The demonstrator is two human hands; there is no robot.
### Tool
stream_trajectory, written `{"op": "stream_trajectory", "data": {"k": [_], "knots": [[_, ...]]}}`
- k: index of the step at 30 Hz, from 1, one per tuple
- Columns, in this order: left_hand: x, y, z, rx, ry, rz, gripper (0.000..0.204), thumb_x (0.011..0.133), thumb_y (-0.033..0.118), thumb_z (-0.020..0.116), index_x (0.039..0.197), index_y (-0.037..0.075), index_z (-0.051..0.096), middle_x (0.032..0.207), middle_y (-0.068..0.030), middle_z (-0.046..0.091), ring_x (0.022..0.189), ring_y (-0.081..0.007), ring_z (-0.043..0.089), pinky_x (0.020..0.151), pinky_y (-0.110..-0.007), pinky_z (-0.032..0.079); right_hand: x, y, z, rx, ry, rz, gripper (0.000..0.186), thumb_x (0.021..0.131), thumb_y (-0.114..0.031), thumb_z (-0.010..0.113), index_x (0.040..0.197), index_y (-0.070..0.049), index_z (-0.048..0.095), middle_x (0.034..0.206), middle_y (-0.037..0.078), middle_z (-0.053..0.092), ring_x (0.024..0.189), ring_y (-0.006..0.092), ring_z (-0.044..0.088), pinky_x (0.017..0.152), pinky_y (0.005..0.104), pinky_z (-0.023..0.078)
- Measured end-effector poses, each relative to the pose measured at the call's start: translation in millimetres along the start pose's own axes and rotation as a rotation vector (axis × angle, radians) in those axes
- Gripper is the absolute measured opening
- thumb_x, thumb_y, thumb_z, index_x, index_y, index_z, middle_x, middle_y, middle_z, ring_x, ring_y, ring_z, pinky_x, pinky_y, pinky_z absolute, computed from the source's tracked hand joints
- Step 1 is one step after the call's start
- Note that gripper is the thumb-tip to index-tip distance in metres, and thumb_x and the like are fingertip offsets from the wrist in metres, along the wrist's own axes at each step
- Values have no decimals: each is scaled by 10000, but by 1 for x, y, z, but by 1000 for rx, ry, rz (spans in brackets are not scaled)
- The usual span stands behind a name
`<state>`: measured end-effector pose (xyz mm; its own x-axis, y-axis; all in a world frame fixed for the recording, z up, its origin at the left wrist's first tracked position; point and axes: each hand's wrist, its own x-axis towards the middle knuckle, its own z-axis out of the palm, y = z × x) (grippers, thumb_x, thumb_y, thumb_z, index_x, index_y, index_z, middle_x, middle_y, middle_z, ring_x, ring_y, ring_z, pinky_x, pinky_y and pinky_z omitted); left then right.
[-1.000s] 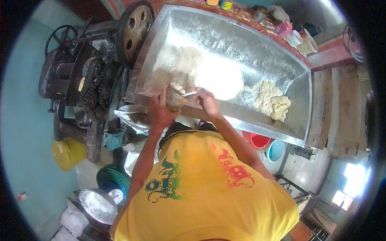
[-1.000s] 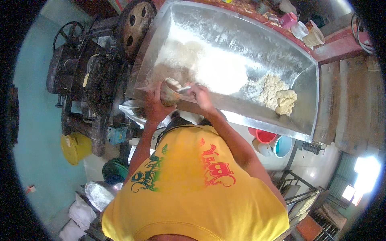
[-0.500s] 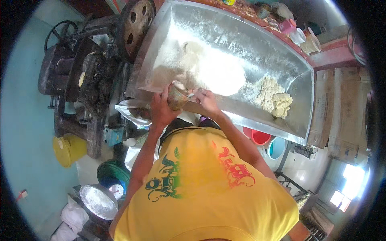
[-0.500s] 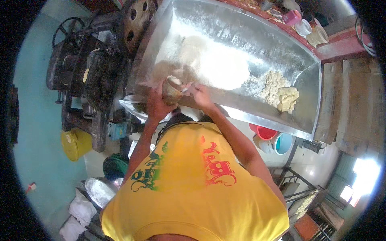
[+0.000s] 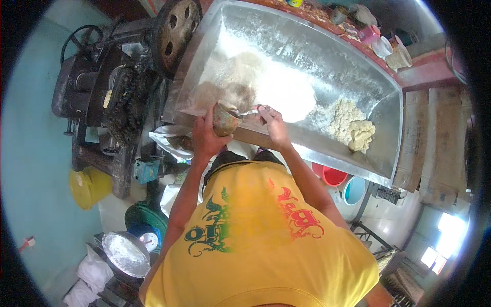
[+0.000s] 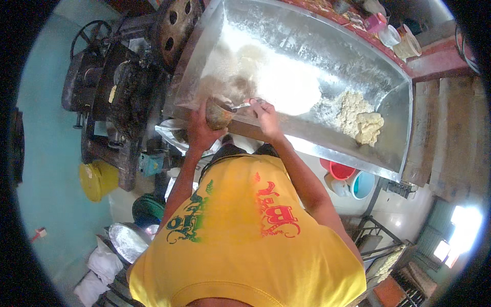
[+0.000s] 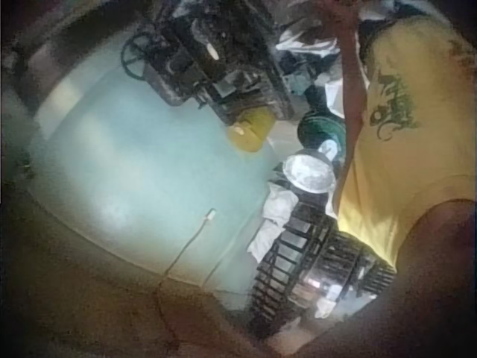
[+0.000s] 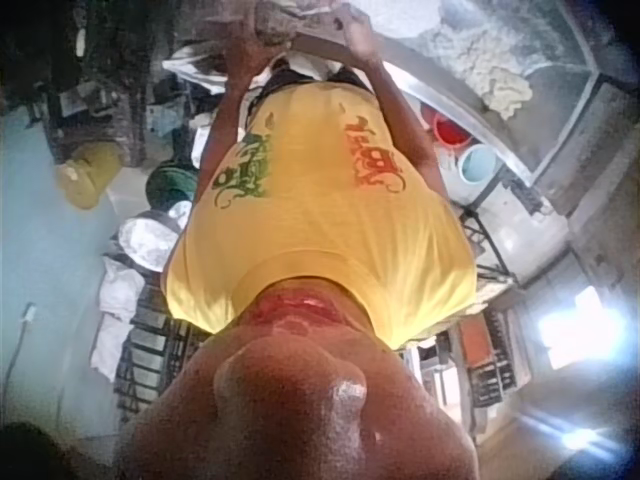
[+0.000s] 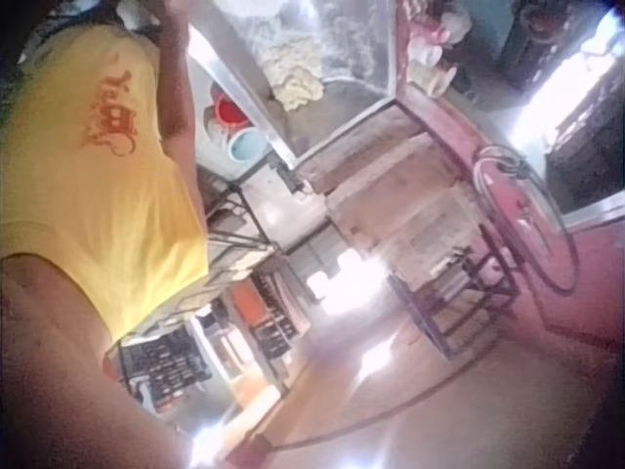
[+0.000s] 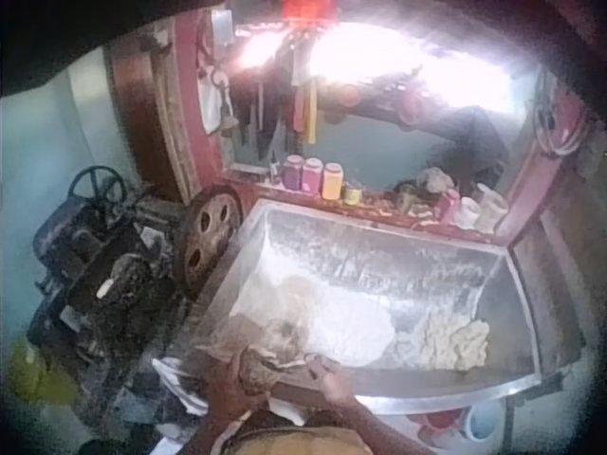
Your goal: Measuring and mixing dry and wet ingredients into a large bin for dough production.
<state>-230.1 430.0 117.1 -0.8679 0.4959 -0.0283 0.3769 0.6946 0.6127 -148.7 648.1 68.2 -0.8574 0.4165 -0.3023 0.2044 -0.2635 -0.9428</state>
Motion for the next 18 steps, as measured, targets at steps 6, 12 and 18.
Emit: {"op": "stream_trajectory", "data": {"k": [6, 12, 18], "knots": [[-3, -4, 8, 57, -10, 38, 1126, 508, 247, 901, 1460, 125, 313, 1176, -234, 516, 1104, -419, 507, 938, -502, 436, -17, -14, 21, -293, -113, -289, 313, 995, -230, 472, 1004, 9, 675, 966, 50, 655, 848, 145, 587, 805, 289, 468], [-7, -11, 13, -7, 67, 87, 1089, 521, 245, 875, 1456, 150, 326, 1149, -214, 492, 1077, -405, 518, 914, -501, 446, 16, 0, -8, -21, -83, -89, 259, 963, -171, 486, 1033, -11, 678, 925, 45, 638, 786, 148, 539, 742, 290, 444], [6, 14, -3, 4, 60, 67, 1097, 519, 233, 896, 1453, 117, 333, 1184, -231, 499, 1125, -413, 494, 969, -492, 413, -8, -36, 8, -174, 12, -223, 246, 946, -170, 507, 1030, -26, 689, 861, 23, 632, 678, 101, 456, 676, 254, 397]]}}
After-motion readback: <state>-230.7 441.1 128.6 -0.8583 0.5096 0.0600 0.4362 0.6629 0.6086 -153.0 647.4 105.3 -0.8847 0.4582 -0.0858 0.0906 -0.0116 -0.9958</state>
